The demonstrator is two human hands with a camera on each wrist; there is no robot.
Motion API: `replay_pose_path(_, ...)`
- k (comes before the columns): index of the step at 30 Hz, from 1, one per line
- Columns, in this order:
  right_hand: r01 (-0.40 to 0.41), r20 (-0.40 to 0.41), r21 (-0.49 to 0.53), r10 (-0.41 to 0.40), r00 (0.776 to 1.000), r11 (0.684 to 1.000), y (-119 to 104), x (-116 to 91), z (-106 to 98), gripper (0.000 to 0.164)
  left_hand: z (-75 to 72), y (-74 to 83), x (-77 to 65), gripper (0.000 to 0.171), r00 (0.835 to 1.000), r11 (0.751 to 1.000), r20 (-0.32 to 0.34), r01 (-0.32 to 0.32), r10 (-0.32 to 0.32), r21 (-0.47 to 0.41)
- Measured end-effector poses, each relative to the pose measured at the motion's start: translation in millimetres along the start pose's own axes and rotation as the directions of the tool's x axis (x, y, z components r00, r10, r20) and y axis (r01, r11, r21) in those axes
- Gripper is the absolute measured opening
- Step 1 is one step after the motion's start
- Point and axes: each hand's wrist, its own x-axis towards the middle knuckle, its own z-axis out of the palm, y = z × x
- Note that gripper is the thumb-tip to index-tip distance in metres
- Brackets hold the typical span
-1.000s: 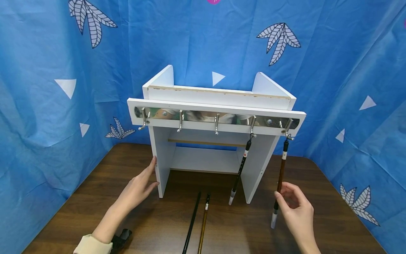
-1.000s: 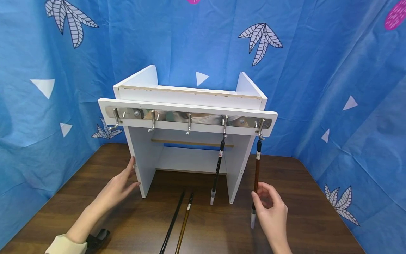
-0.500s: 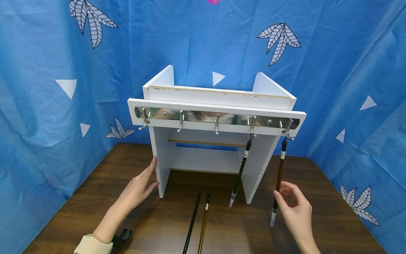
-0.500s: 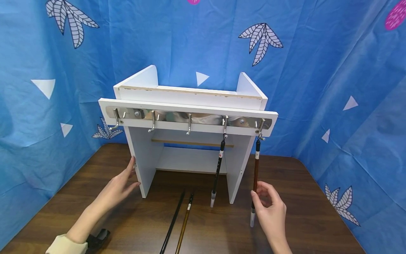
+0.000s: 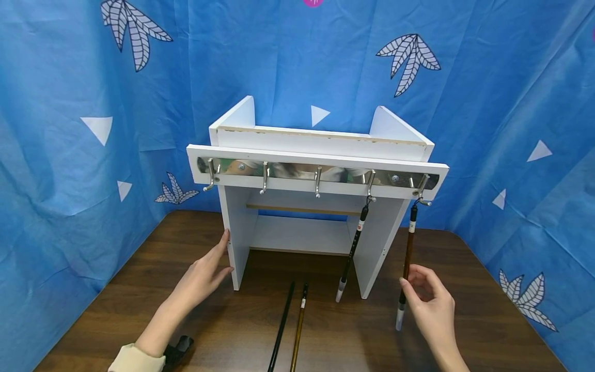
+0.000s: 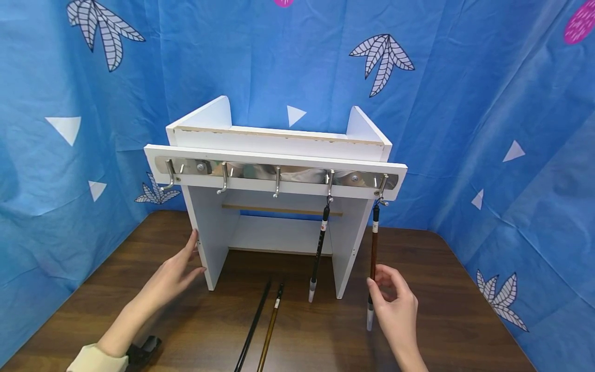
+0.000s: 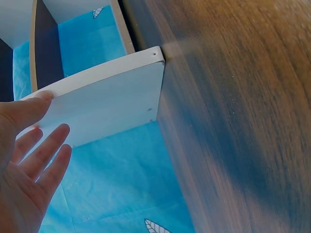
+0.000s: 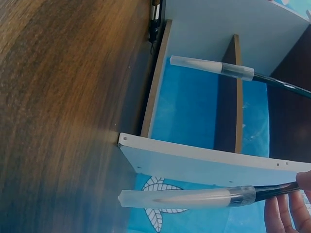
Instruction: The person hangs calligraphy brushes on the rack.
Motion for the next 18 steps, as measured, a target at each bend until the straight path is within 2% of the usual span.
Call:
replay_pose_path(11,0.031,0.005,0.035,-0.031,1.000,0.999,3.7,0.6,3.5,0.034,-0.8,1.1,-0.1,0.104,1.000,1.000,-0.002,0.001,-0.001,-0.003)
replay_pose_path(18,0.020,0.024,0.072,-0.022,0.999,0.997,8.8,0.9,6.4,0.033,-1.5,1.6,0.0,0.104,1.000,1.000,0.000,0.001,-0.001,-0.004)
